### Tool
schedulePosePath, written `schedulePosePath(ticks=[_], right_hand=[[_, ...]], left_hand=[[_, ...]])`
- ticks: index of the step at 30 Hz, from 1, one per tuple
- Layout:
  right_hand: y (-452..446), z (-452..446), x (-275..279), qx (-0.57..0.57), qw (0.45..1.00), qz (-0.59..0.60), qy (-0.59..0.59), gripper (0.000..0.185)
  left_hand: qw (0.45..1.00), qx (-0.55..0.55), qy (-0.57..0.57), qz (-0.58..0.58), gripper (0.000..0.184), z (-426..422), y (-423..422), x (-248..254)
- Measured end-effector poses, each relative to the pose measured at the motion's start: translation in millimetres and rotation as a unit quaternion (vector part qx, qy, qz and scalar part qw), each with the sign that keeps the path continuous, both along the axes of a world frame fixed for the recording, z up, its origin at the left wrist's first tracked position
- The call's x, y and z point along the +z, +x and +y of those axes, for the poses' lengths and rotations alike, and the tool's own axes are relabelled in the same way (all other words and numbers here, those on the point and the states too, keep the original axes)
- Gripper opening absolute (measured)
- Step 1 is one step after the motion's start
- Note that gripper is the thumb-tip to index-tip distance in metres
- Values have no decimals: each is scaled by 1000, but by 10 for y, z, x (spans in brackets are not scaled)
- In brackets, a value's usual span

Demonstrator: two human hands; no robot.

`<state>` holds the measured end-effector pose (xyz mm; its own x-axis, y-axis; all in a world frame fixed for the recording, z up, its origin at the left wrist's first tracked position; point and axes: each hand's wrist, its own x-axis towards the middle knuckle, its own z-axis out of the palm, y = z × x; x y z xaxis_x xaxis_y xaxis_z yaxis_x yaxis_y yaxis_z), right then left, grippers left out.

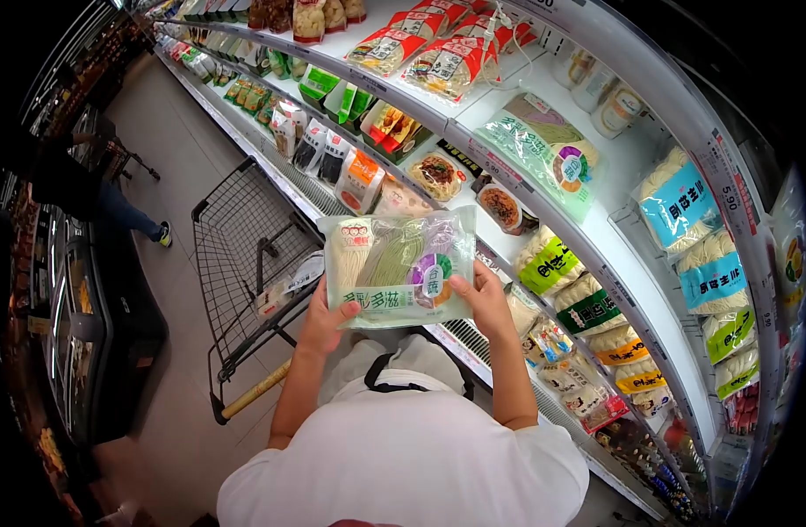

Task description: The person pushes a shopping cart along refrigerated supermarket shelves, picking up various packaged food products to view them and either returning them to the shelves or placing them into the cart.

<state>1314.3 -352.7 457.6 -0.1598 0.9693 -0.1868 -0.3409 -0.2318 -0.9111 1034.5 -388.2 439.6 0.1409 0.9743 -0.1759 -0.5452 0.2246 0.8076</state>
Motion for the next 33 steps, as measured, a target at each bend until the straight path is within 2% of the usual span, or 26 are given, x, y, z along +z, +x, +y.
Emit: schedulePosePath(ticks=[2,9,14,17,20,23,26,28,33], right_hand=[[-93,89,-86,74,995,-42,-61,46],[-961,197,-86,145,981,-57,-118,44],[-1768,76,-46,159,977,-116,-83,37],[-2182,63,-131,201,972,-98,-77,34],[-2499,156,-273,196,970,-118,-85,31],[-2747,317,-269,193,968,-145,-73,30],[-3027,454,-218,166,966,-176,-94,28],[-3201,599,-435,168,969,-161,-79,28],[-3746,1132,-1441,171,974,-123,-80,29]], left_hand=[[1000,15,4,6,75,-101,-109,-8],[995,97,-2,8,72,-536,-727,-49],[990,141,-29,8,71,-842,-1373,-127],[989,129,-67,-25,71,-995,-1756,-169],[979,165,-89,77,68,-1124,-1993,-422],[971,204,-101,76,68,-1297,-2223,-547],[954,254,-116,109,55,-1477,-2353,-623],[932,303,-140,141,43,-1549,-2407,-626],[906,360,-151,165,42,-1677,-2565,-730]])
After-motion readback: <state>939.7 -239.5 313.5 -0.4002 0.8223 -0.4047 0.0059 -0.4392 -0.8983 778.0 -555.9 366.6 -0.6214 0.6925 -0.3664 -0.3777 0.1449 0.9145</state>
